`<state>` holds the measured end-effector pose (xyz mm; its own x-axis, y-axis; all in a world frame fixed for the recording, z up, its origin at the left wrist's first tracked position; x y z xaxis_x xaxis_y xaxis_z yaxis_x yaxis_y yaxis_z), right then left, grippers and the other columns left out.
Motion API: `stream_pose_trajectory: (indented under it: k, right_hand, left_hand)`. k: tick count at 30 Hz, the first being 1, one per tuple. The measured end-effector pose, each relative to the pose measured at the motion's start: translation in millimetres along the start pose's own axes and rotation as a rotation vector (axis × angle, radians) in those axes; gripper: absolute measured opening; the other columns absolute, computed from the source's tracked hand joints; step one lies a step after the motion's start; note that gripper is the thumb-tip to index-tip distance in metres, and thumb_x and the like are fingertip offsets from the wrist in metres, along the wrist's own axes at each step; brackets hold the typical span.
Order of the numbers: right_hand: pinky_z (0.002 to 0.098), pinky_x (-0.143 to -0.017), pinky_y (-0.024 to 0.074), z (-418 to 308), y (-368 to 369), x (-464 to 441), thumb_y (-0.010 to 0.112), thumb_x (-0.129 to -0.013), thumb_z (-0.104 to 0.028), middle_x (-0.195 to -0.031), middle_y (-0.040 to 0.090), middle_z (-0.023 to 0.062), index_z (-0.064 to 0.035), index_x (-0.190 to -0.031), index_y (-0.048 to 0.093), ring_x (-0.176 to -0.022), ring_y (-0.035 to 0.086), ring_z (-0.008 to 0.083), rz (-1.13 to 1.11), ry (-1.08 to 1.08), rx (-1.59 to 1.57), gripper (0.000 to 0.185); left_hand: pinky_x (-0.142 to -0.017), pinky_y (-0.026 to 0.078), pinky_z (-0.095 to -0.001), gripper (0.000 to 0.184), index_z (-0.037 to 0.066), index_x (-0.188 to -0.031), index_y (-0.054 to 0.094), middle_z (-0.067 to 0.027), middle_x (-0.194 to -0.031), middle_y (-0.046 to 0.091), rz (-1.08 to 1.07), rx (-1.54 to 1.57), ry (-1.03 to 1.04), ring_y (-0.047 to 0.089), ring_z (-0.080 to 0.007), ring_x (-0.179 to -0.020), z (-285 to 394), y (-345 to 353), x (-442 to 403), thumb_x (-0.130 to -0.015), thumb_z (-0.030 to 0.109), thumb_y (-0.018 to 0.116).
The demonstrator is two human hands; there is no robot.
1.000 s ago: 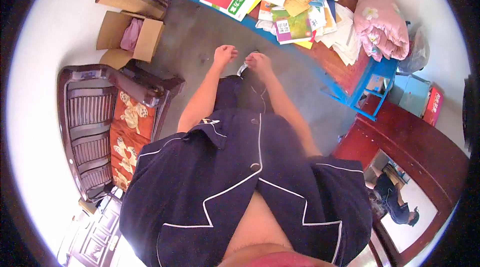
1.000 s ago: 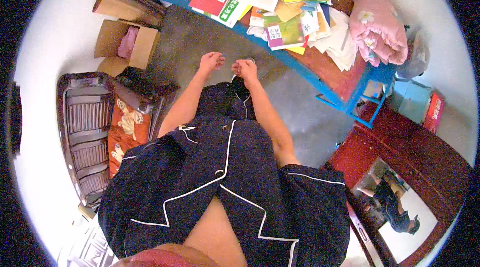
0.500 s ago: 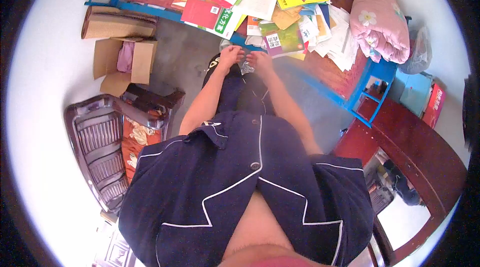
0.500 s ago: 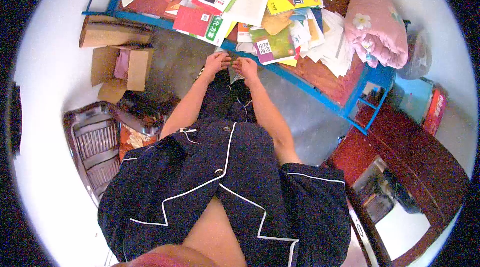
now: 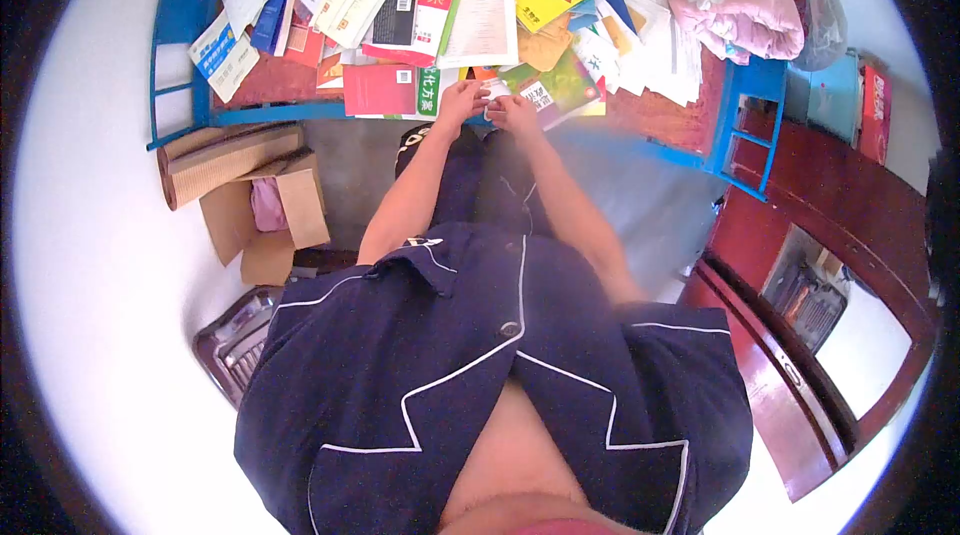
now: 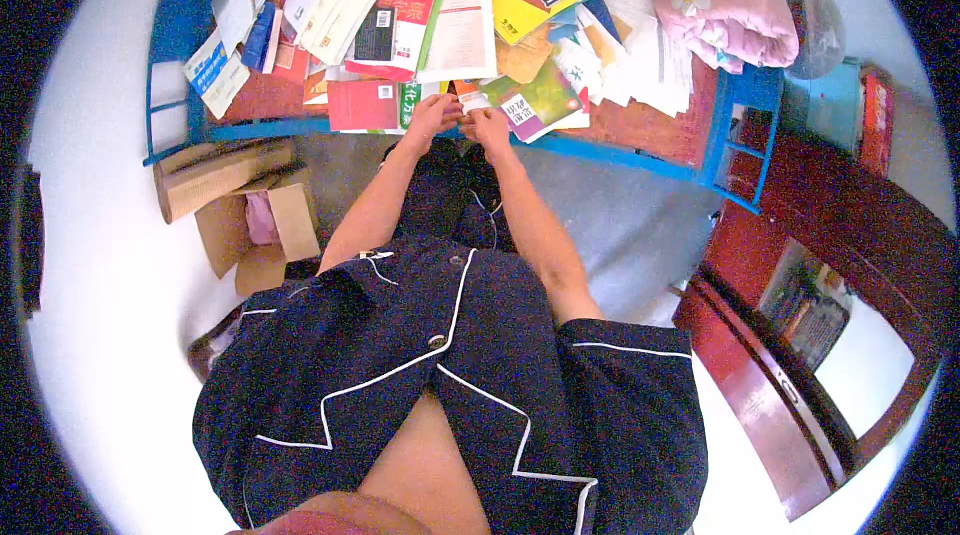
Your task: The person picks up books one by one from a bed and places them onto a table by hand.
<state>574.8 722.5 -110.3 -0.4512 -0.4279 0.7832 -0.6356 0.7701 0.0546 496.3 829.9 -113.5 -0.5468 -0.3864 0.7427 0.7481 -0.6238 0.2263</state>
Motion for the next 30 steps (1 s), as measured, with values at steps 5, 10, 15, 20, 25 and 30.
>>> stream_pose_trajectory:
  k: [5, 10, 15, 20, 25, 30]
  right_hand:
    - [0.0280, -0.063, 0.0510, 7.9, -2.9, -27.6, 0.050, -0.087, -0.017, -0.094, 0.061, 0.0114, 0.0023, -0.101, 0.054, -0.079, 0.063, 0.0192, 0.039, 0.047, -0.014, 0.024]
    - [0.0347, -0.071, 0.0489, 24.3, -28.3, -73.9, 0.055, -0.077, -0.025, -0.092, 0.064, 0.0167, 0.0009, -0.099, 0.061, -0.077, 0.063, 0.0278, 0.258, -0.144, 0.279, 0.034]
    - [0.0381, -0.082, 0.0454, -12.1, -27.8, -69.9, 0.053, -0.077, -0.023, -0.097, 0.062, 0.0201, 0.0011, -0.099, 0.061, -0.094, 0.059, 0.0314, 0.264, -0.229, 0.442, 0.034]
    - [0.0408, -0.082, 0.0449, -38.2, -30.5, -80.9, 0.053, -0.078, -0.025, -0.097, 0.062, 0.0209, 0.0006, -0.100, 0.060, -0.094, 0.058, 0.0347, 0.282, -0.199, 0.647, 0.035]
    - [0.0437, -0.088, 0.0402, -42.9, -38.1, -109.5, 0.051, -0.080, -0.031, -0.101, 0.060, 0.0243, 0.0019, -0.104, 0.057, -0.097, 0.056, 0.0389, 0.325, -0.239, 0.770, 0.040]
    - [0.0452, -0.091, 0.0380, -28.3, -28.7, -149.1, 0.055, -0.078, -0.033, -0.103, 0.058, 0.0258, 0.0021, -0.111, 0.052, -0.100, 0.054, 0.0397, 0.235, -0.241, 0.843, 0.049]
  left_hand:
    - [-0.074, 0.048, -0.0291, 0.030, 0.004, -0.107, 0.054, -0.0088, -0.099, 0.062, 0.038, 0.031, -0.072, 0.060, -0.0179, -0.085, -3.0, -2.0, -16.6, -0.089, 0.027, 0.050]
    - [-0.073, 0.049, -0.0301, 0.029, 0.003, -0.107, 0.054, -0.0084, -0.098, 0.062, 0.082, 0.030, -0.067, 0.060, -0.0178, -0.084, -18.0, -2.4, -43.6, -0.089, 0.025, 0.051]
    - [-0.068, 0.047, -0.0280, 0.029, 0.001, -0.105, 0.054, -0.0051, -0.092, 0.060, 0.122, 0.007, -0.079, 0.058, -0.0157, -0.083, -6.3, 9.3, -48.1, -0.085, 0.021, 0.053]
    - [-0.066, 0.046, -0.0269, 0.027, 0.003, -0.106, 0.055, -0.0049, -0.094, 0.060, 0.106, -0.012, -0.049, 0.056, -0.0151, -0.083, -18.0, 13.7, -85.7, -0.084, 0.021, 0.054]
    - [-0.066, 0.047, -0.0272, 0.027, 0.005, -0.109, 0.054, -0.0055, -0.097, 0.061, 0.171, -0.055, -0.084, 0.057, -0.0147, -0.083, -5.5, 15.6, -93.0, -0.085, 0.018, 0.052]
    - [-0.069, 0.047, -0.0289, 0.026, 0.004, -0.107, 0.055, -0.0062, -0.097, 0.061, 0.193, -0.045, -0.099, 0.058, -0.0160, -0.083, -3.4, 12.9, -88.2, -0.085, 0.019, 0.051]
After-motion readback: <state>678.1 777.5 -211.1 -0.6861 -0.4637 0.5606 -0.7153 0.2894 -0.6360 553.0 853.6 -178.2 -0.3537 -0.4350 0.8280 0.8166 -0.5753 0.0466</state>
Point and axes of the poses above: each hand's wrist, its own x-axis away from the middle knuckle, its own y-axis out of the palm, z = x × y, the point moved 10 cm from there along -x, towards the middle knuckle
